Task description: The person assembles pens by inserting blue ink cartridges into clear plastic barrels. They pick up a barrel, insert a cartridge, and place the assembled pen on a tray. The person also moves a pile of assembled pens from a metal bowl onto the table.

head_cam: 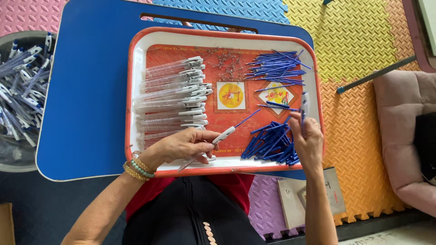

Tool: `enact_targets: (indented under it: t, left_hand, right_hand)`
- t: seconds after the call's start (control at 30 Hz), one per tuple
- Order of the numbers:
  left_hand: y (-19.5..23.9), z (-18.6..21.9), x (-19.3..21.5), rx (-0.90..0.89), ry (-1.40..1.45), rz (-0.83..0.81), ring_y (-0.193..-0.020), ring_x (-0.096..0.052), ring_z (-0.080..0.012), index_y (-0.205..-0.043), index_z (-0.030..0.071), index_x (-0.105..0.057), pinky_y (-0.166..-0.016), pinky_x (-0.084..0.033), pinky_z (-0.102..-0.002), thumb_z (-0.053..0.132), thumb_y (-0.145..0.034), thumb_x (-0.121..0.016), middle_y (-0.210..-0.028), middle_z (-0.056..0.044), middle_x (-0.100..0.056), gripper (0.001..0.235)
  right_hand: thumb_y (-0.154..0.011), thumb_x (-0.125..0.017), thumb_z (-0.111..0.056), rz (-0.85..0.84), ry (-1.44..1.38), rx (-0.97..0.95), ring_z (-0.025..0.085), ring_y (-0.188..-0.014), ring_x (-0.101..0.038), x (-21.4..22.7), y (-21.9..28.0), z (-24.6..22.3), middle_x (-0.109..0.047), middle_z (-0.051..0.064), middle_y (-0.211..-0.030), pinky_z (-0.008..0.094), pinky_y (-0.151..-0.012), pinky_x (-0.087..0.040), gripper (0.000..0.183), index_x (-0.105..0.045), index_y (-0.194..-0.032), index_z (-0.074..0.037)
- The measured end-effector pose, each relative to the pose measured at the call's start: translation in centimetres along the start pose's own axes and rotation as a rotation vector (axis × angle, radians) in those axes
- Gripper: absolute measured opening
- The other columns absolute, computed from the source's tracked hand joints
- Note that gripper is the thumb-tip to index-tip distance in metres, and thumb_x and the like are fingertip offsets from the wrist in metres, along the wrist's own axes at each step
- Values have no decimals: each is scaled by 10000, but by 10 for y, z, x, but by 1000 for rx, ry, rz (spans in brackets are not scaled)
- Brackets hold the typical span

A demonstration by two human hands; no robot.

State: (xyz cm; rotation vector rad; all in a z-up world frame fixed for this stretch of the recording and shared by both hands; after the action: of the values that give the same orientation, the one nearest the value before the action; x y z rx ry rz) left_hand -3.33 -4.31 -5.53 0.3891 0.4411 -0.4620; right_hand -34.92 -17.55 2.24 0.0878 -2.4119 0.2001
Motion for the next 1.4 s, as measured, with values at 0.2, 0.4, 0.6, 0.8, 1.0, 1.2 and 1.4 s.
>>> enact_targets:
  t: [0.2,0.4,0.6,0.8,1.0,1.2,1.4]
  left_hand:
    - [-14,8,-9,33,-43,-33,-917,-730,-127,-1577,13,-609,-812,-744,-391,68,-1061,-646,-1185,-116,-767,520]
    - [-5,76,12,56,-240,75,-820,-666,-23,-1424,85,-732,-687,-677,-192,121,-1073,-598,-1070,35,-756,377]
    - [-81,143,80,106,-1509,308,-983,-818,-316,-1100,253,-855,-798,-657,-570,299,-993,-683,-1001,-37,-851,208]
    - [-156,185,34,426,-2056,362,-940,-799,-410,-1190,-16,-767,-852,-690,-651,157,-1135,-614,-1012,-162,-777,238]
    - [-180,168,34,364,-2223,386,-704,-566,-95,-903,198,-779,-529,-416,-336,134,-1148,-615,-742,100,-526,302]
    - [-82,209,24,211,-1943,383,-778,-627,-255,-911,88,-721,-668,-530,-484,328,-1192,-602,-899,-92,-612,388]
    - [33,181,61,269,-1649,536,-1186,-773,-309,-1254,307,-811,-1026,-633,-526,295,-1030,-722,-1168,-33,-832,241]
  right_hand:
    - [-1071,-725,-186,-304,-662,-138,87,-483,-516,-72,-9,-46,-628,99,-722,269,-408,-429,336,-754,-1288,69]
    - [-1087,-742,-88,-26,-950,-215,91,-312,-355,-80,-72,2,-362,8,-474,257,-342,-272,350,-639,-754,-58]
    - [-1196,-700,-254,102,-699,-176,75,-399,-375,-43,-142,62,-477,32,-581,245,-375,-292,332,-702,-942,-40]
    - [-1196,-638,-267,10,-679,-288,24,-473,-383,-53,-153,79,-618,-8,-757,227,-387,-262,357,-627,-869,-125]
    - [-1172,-669,-266,40,-728,-312,28,-461,-395,-53,-152,87,-644,18,-783,222,-378,-283,262,-680,-960,-112]
    - [-1167,-681,-277,37,-771,-318,41,-464,-410,-53,-145,79,-648,29,-786,229,-372,-273,321,-624,-893,-119]
    - [-1147,-692,-335,82,-637,-163,40,-490,-480,-78,-134,11,-673,29,-776,201,-395,-363,259,-737,-1038,-104]
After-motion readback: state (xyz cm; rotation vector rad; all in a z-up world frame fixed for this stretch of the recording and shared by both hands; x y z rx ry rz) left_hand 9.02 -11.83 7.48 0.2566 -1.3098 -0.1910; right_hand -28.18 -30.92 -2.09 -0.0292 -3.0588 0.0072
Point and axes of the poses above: each hand's wrist, its own y-axis away from the middle knuckle, its own x-axis out of the back of the hand, z = x × y, the point moved 7 cm from there along -y, towards the middle knuckle
